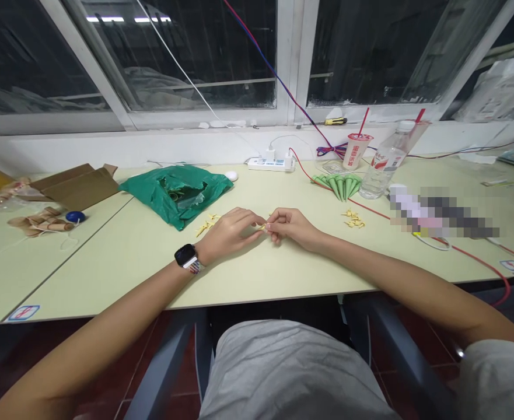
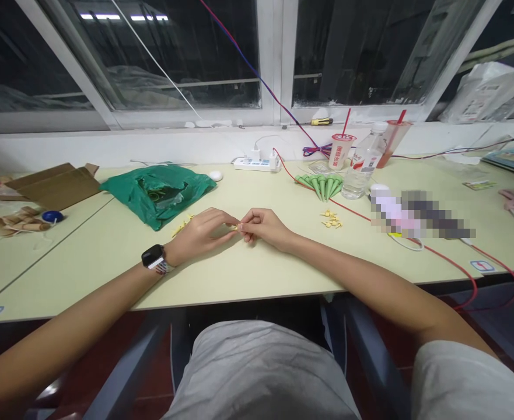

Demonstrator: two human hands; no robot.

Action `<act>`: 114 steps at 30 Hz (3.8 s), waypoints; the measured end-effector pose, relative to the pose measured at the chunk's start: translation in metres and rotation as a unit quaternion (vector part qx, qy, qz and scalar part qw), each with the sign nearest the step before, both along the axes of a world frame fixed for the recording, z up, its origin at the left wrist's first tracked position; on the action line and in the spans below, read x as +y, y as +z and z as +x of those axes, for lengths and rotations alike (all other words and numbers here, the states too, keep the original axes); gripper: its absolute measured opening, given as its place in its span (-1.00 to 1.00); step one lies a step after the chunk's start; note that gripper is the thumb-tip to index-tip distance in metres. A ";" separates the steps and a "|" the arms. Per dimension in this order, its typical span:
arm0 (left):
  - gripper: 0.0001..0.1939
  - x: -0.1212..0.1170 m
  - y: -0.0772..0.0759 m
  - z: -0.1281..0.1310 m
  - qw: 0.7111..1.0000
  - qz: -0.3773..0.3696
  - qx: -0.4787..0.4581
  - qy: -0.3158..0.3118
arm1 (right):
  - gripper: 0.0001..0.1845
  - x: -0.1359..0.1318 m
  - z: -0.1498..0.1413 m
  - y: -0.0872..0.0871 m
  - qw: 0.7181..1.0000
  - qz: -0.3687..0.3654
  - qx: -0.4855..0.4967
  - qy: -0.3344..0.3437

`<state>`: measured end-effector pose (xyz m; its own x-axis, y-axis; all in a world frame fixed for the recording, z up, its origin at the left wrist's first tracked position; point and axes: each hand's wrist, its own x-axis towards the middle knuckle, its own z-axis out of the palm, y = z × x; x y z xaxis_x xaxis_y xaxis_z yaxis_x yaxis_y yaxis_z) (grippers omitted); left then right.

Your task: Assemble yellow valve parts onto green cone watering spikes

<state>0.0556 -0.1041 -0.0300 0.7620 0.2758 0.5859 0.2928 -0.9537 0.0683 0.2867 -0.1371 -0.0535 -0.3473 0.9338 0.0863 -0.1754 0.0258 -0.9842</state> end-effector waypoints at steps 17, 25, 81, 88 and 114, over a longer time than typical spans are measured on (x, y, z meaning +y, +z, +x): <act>-0.79 -0.002 0.003 -0.004 0.995 -0.095 -0.006 -0.016 | -0.50 -0.001 -0.002 -0.002 0.998 0.059 0.018 -0.007; -0.66 -0.007 0.007 -0.003 0.967 -0.252 -0.015 0.024 | -0.79 -0.005 0.003 -0.004 0.927 0.338 -0.151 -0.065; -0.78 0.011 0.003 -0.036 0.986 -0.075 -0.094 0.112 | -0.84 -0.004 0.082 0.023 0.822 0.421 -0.337 -0.184; -0.70 0.042 0.004 -0.077 0.958 -0.089 -0.094 0.257 | -0.63 -0.010 0.203 0.034 0.783 0.222 -0.538 -0.220; -0.76 0.062 -0.007 -0.075 0.950 -0.155 0.008 0.271 | -0.70 -0.023 0.200 0.044 0.768 0.128 -0.615 -0.123</act>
